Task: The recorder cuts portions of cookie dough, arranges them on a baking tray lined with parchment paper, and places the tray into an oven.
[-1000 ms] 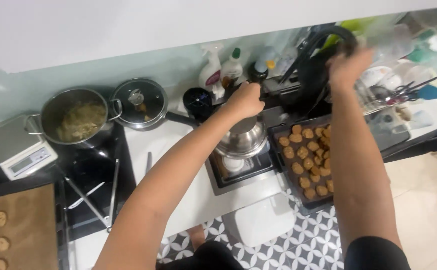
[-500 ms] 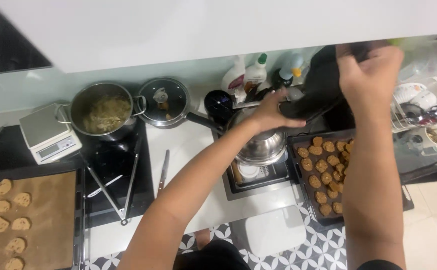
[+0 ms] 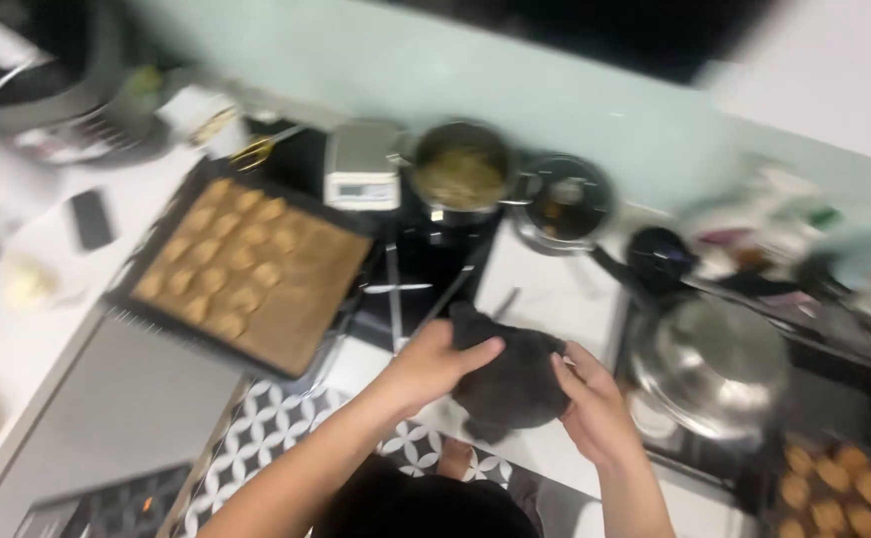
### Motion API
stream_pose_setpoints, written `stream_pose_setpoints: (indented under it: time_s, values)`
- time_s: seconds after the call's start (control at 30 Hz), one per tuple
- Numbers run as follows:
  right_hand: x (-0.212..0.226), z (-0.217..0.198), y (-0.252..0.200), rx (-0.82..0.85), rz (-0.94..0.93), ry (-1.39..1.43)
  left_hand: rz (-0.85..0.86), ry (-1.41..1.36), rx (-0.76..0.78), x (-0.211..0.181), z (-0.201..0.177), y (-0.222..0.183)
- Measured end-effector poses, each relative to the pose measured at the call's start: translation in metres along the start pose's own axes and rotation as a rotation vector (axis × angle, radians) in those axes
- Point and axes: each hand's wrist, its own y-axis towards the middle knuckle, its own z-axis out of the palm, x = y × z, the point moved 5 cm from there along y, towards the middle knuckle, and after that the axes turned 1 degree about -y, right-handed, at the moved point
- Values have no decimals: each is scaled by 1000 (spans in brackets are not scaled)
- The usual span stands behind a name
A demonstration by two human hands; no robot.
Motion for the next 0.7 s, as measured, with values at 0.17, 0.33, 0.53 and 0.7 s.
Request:
stream_pose_setpoints:
  time_s: [0.17,0.33,0.53,0.7]
  values:
    - [23,110,-16,63,-191,-638,-38,145,-612,23,-106,-123]
    - [20,236,-37,515,-570,-1363,202,621,-646,12,-150,-224]
    - [-9,326,-36,753,-881,-1105,302,1092,-997,29,-199,-293]
    - [-71,305,-1,787,-67,-597,316,205,-933,108,-244,-260]
